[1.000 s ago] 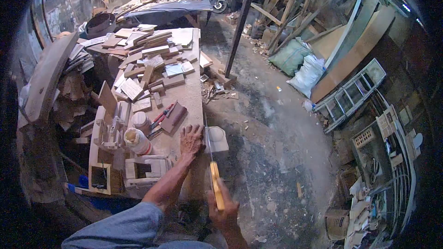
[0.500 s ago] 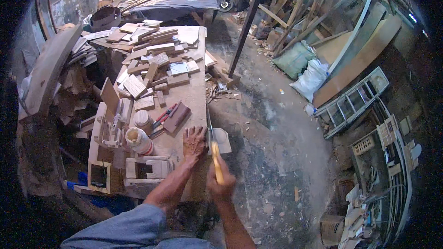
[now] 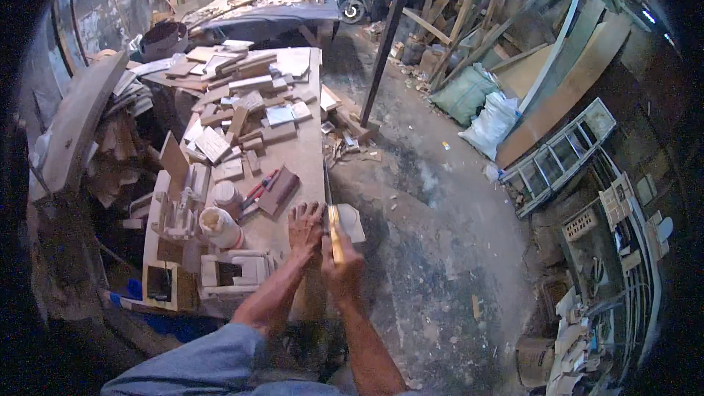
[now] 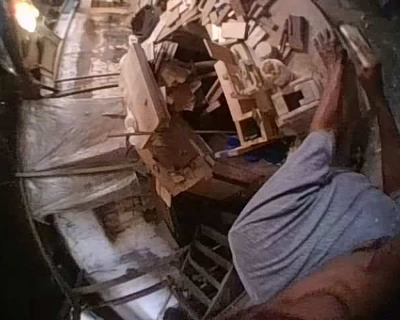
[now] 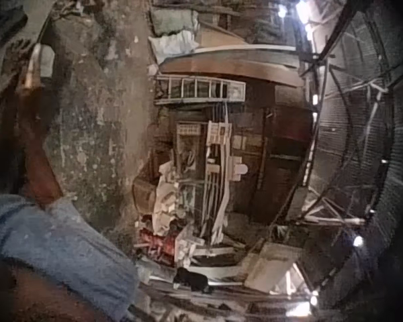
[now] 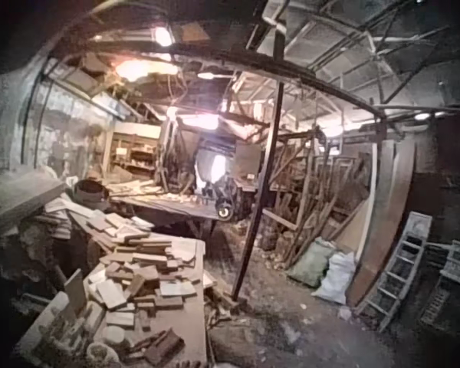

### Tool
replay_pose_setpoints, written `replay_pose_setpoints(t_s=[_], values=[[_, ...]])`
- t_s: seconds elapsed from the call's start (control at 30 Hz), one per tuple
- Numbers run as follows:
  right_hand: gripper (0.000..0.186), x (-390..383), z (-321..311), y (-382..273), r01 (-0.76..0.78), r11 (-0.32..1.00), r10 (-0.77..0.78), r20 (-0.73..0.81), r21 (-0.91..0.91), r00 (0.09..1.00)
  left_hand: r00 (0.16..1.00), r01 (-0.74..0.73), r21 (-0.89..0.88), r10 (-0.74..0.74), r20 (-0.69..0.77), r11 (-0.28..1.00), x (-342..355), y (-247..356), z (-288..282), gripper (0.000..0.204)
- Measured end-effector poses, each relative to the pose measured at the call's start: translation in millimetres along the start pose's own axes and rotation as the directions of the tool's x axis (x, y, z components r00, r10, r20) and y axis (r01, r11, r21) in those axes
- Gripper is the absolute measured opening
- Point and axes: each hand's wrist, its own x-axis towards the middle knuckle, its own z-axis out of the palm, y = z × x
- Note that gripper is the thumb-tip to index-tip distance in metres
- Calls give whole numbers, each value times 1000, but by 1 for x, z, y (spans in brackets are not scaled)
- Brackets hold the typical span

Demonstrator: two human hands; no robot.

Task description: The person marks a curved line on a small rectangular piece of wood using a compass and pencil. They then use a hand saw to cut along the marked line, shaping the wood piece. The person holds the wood steady with their left hand while sawing with their right hand.

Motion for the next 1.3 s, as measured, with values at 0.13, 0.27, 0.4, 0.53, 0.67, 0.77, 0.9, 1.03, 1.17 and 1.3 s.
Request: replay_pose_setpoints(t_s=[0.13,0.27,0.4,0.53,0.67,0.77,0.9,1.03,1.17,1.3], values=[[32,-61,-52,-47,93,995,-93,-24,36,995,999,33,7,-33,35,999,-7,-1,4,35],[31,-49,-46,-20,54,997,-51,-46,63,998,997,15,-4,-15,81,1000,-7,6,1,38],[32,22,-1,-20,38,998,-37,8,-43,999,1000,6,11,-6,-27,1000,-8,-3,19,44],[32,-37,-43,-37,62,997,-61,-10,56,998,998,49,3,-49,51,999,-7,-2,11,54],[34,-36,-41,-31,32,998,-32,4,45,999,995,14,-16,-13,96,1000,-6,7,-5,46],[34,22,-6,-16,-25,1000,24,53,17,998,999,13,-22,-12,42,1000,-6,9,8,41],[33,-5,-16,-30,-61,994,59,26,87,998,993,93,-24,-91,72,995,-6,0,-3,39],[34,-47,-52,-36,35,998,-36,11,58,999,1000,11,25,-11,19,1000,-9,3,6,41],[29,5,0,1,-42,998,41,19,56,999,999,36,29,-37,25,999,-4,-2,2,52],[29,-4,-22,-6,-8,997,8,-3,76,1000,995,67,16,-68,78,998,-5,2,10,58]])
